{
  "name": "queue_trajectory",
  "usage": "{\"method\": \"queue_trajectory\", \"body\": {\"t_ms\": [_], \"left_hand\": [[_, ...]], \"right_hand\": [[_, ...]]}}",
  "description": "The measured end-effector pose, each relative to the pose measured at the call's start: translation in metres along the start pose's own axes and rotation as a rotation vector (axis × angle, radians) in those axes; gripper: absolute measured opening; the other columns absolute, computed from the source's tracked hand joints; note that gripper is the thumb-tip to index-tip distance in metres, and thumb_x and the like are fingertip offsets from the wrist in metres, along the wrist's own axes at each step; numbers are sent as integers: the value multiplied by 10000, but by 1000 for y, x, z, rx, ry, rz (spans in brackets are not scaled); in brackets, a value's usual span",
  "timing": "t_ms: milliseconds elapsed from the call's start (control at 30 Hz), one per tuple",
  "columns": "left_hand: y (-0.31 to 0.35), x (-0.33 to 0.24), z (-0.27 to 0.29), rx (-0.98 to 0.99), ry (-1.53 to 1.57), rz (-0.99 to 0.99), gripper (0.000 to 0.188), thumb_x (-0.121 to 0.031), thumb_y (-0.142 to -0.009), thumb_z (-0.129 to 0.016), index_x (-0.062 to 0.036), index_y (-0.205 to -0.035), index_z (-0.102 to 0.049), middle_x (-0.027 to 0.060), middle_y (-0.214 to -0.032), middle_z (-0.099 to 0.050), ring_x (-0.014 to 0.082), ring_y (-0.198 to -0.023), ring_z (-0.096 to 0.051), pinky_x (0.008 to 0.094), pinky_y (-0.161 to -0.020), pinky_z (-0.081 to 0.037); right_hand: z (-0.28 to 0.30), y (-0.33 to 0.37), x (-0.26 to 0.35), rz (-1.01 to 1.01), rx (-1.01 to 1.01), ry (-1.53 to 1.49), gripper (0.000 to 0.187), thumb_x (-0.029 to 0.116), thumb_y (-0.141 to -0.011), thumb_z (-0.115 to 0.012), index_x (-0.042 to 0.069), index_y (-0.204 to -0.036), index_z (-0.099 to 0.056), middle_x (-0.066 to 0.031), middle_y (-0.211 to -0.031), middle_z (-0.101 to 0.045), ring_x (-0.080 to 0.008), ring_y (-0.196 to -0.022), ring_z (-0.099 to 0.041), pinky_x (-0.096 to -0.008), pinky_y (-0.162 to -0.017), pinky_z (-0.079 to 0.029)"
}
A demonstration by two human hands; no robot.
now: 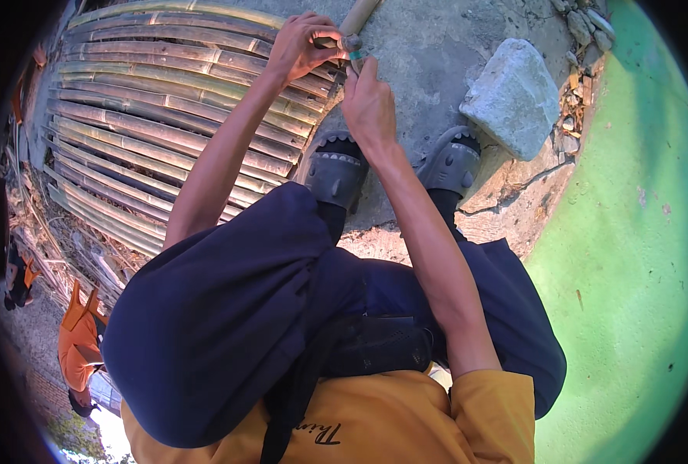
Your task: The person assembles a bamboo mat by hammering thin bamboo slats onto a wooden support frame.
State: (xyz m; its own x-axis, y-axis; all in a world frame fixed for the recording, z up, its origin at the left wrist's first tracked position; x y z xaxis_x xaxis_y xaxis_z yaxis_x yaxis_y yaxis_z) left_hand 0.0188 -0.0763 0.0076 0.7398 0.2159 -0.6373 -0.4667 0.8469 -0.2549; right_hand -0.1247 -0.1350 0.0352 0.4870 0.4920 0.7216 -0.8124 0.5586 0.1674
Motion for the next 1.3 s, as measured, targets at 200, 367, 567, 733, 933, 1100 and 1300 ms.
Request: {"method": "queue_trajectory", "body": {"t_ms": [200,367,567,733,933,1100,1300], "left_hand": [[1,2,-5,65,-54,8,217,-350,-766,-826,-169,-868,-764,-53,-945,-708,213,-1011,-611,356,-915,-422],[3,2,-2,49,-22,5,198,-342,-772,-821,-176,-861,-763,-54,-925,-695,219,-1005,-598,357,-915,-422],[-2,-4,-3,73,-45,12,187,-336,-771,-816,-181,-863,-764,-66,-935,-687,216,-997,-588,359,-915,-426],[1,-2,-5,83,-21,23,192,-322,-766,-816,-187,-896,-776,-69,-933,-681,209,-994,-587,361,-923,-429],[2,-2,-6,81,-57,44,201,-327,-762,-823,-179,-892,-781,-64,-960,-698,211,-1007,-591,358,-927,-429],[-3,-6,-2,45,-55,1,217,-326,-755,-826,-156,-882,-780,-53,-947,-706,222,-1003,-597,365,-918,-436],[0,-4,0,39,-28,4,217,-307,-748,-832,-139,-872,-773,-35,-911,-707,224,-976,-609,363,-897,-440]], "right_hand": [[0,-1,0,-12,15,-3,227,178,-1034,-527,-30,-1085,-453,-340,-722,-631,-563,-731,-632,-620,-583,-472],[7,-1,9,-3,-9,-94,213,172,-1039,-523,-30,-1063,-461,-338,-725,-628,-562,-736,-630,-605,-579,-457],[7,-2,2,31,-21,-84,200,185,-1060,-512,-13,-1054,-477,-317,-741,-615,-551,-760,-624,-559,-553,-428],[12,2,7,28,-61,-186,206,191,-1063,-512,-10,-1076,-472,-317,-764,-628,-547,-765,-632,-553,-554,-435],[6,-1,14,42,-21,-81,202,165,-1043,-526,-19,-1087,-455,-326,-731,-636,-537,-723,-644,-607,-564,-454],[1,-4,2,18,-39,22,219,182,-1061,-513,-27,-1107,-469,-311,-772,-645,-526,-757,-659,-551,-567,-452],[17,2,15,54,-121,-162,203,158,-1037,-528,-20,-1085,-443,-333,-745,-632,-550,-731,-636,-608,-575,-449]]}}
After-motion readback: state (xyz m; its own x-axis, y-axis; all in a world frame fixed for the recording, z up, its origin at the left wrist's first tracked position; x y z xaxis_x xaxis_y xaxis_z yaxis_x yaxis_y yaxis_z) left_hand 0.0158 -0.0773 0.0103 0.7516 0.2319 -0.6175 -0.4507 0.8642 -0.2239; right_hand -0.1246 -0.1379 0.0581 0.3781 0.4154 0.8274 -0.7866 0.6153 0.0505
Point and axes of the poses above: each hand's wrist, its own y-axis away from the middle knuckle, its own z-axis out of the back of the hand, x = y × z, the point moved 9 cm from there along -y, towards the middle knuckle
